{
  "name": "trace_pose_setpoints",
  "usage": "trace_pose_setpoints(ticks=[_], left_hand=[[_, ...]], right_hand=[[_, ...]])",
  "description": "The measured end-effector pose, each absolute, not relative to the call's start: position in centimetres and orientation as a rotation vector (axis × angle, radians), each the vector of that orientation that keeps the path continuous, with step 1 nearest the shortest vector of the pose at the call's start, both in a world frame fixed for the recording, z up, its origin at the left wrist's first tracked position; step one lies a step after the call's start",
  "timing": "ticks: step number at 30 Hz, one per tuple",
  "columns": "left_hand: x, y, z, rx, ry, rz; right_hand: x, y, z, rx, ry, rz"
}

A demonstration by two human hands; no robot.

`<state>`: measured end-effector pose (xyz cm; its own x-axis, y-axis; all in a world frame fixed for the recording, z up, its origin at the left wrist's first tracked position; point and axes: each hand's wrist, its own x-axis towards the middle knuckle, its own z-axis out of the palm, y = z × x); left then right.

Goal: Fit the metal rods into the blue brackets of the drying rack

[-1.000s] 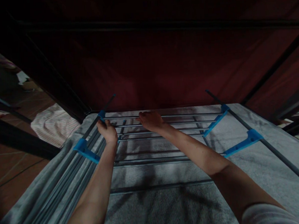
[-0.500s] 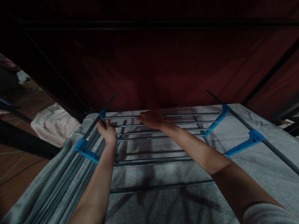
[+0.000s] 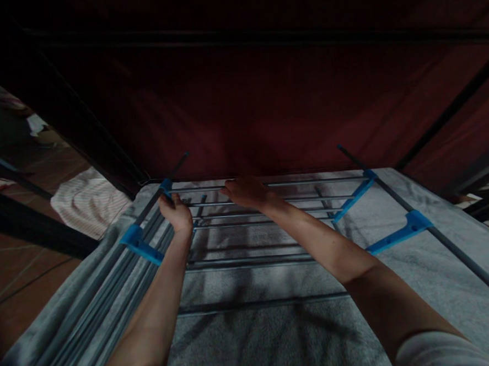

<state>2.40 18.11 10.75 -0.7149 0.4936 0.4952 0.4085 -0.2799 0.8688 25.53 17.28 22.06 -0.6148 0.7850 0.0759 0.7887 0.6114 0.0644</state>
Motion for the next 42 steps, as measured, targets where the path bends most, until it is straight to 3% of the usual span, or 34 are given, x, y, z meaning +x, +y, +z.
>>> trace_pose_setpoints(ticks=[12, 17, 19, 24, 31, 36, 42], left_hand=[[2.4, 17.2, 11.6, 1.264, 1.832, 2.121], [4.4, 13.4, 11.4, 1.240, 1.972, 2.234], [5.6, 11.4, 11.6, 1.480, 2.093, 2.190], [7.9, 10.3, 14.6, 2.553, 2.043, 1.457], [7.6, 14.6, 17.7, 2.951, 1.803, 0.782], [6.9, 14.7, 17.2, 2.933, 1.752, 0.835], [7.1, 14.7, 17.1, 2.949, 1.785, 0.888]], right_hand=[[25.3, 17.0, 21.8, -1.322, -2.787, -0.165], [25.6, 16.7, 22.1, -1.327, -2.743, -0.115], [25.9, 16.6, 22.1, -1.295, -2.740, -0.077], [26.2, 17.1, 21.9, -1.304, -2.690, 0.029], [27.2, 17.6, 22.3, -1.196, -2.620, 0.185], [35.0, 17.6, 26.3, -1.229, -2.512, 0.175], [52.6, 18.0, 29.9, -1.519, -1.440, 0.358]])
